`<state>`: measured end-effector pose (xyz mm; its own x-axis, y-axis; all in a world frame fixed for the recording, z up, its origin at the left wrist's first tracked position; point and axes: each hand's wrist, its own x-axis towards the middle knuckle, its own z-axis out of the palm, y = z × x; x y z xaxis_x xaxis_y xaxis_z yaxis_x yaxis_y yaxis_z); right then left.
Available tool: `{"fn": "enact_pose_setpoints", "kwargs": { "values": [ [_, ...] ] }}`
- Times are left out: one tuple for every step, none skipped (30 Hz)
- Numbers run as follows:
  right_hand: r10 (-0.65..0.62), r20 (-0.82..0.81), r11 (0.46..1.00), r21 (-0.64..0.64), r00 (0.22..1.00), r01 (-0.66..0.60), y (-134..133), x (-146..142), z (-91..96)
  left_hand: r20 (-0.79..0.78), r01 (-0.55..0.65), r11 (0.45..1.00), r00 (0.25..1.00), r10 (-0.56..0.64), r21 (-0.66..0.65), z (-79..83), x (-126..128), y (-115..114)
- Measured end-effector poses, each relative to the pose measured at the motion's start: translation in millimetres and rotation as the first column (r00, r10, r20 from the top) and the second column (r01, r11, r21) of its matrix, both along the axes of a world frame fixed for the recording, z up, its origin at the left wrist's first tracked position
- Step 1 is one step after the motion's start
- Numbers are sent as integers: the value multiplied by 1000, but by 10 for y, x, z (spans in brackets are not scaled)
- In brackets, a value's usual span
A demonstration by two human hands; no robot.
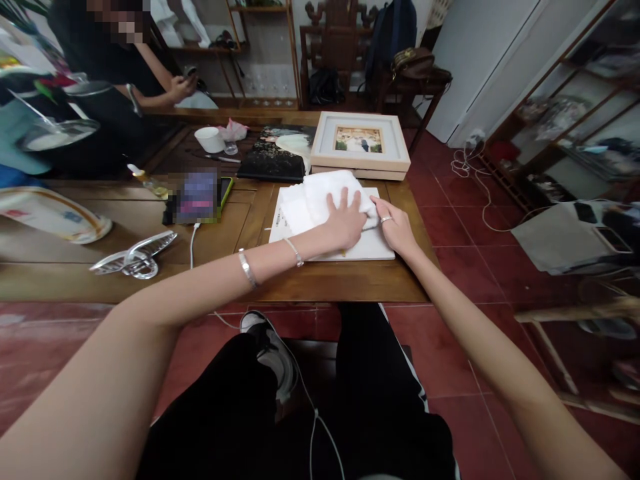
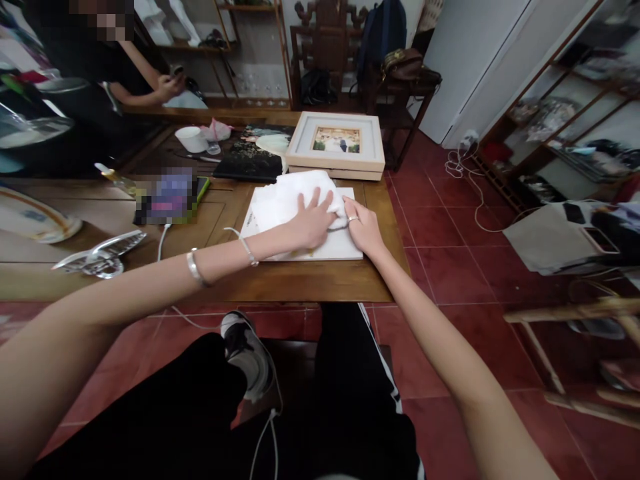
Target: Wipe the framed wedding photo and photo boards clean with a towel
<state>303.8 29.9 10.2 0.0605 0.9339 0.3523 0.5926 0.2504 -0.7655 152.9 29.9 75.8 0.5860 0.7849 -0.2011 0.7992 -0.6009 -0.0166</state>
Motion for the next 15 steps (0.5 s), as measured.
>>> {"fn": "enact_pose_setpoints", "kwargs": {
  "values": [
    [-1, -44, 1000, -15, 999, 1, 12, 6, -9, 10, -10, 1000, 1000, 10, 3, -17, 50, 38],
    [-2, -96, 1000, -27, 995, -1, 27, 11, -20, 22, -5, 1000, 1000, 5, 12, -30, 96, 42],
    [2, -151, 999, -35, 989, -7, 45, 17, -31, 30, 9, 1000, 999, -10, 20, -37, 136, 15],
    [6, -206, 999, -40, 979, -15, 63, 22, -41, 31, 33, 999, 999, -34, 24, -38, 165, -40],
    [12, -258, 999, -42, 966, -23, 80, 26, -49, 28, 60, 998, 998, -61, 28, -33, 182, -116],
    [19, -303, 999, -42, 953, -33, 94, 30, -54, 20, 84, 996, 996, -84, 31, -22, 185, -208],
    [25, -340, 998, -42, 940, -41, 104, 32, -57, 8, 104, 994, 995, -104, 31, -7, 172, -312],
    [27, -365, 998, -46, 931, -47, 109, 34, -58, -2, 127, 991, 992, -127, 30, 13, 142, -421],
    [25, -372, 997, -54, 928, -48, 110, 34, -58, -8, 160, 987, 987, -160, 27, 37, 96, -530],
    [19, -357, 997, -63, 934, -44, 107, 33, -58, -8, 201, 979, 980, -201, 26, 63, 38, -636],
    [13, -315, 997, -72, 949, -37, 102, 30, -60, -8, 246, 969, 969, -246, 23, 92, -30, -731],
    [11, -249, 997, -75, 968, -30, 95, 25, -62, -7, 290, 957, 957, -290, 22, 124, -102, -809],
    [15, -168, 997, -71, 986, -27, 88, 19, -66, -6, 320, 947, 948, -320, 21, 157, -174, -865],
    [27, -83, 998, -59, 996, -32, 81, 12, -72, -10, 329, 944, 944, -329, 17, 190, -241, -891],
    [43, -7, 998, -43, 999, -43, 76, 5, -78, -19, 319, 948, 948, -319, 3, 221, -299, -884]
  ]
}}
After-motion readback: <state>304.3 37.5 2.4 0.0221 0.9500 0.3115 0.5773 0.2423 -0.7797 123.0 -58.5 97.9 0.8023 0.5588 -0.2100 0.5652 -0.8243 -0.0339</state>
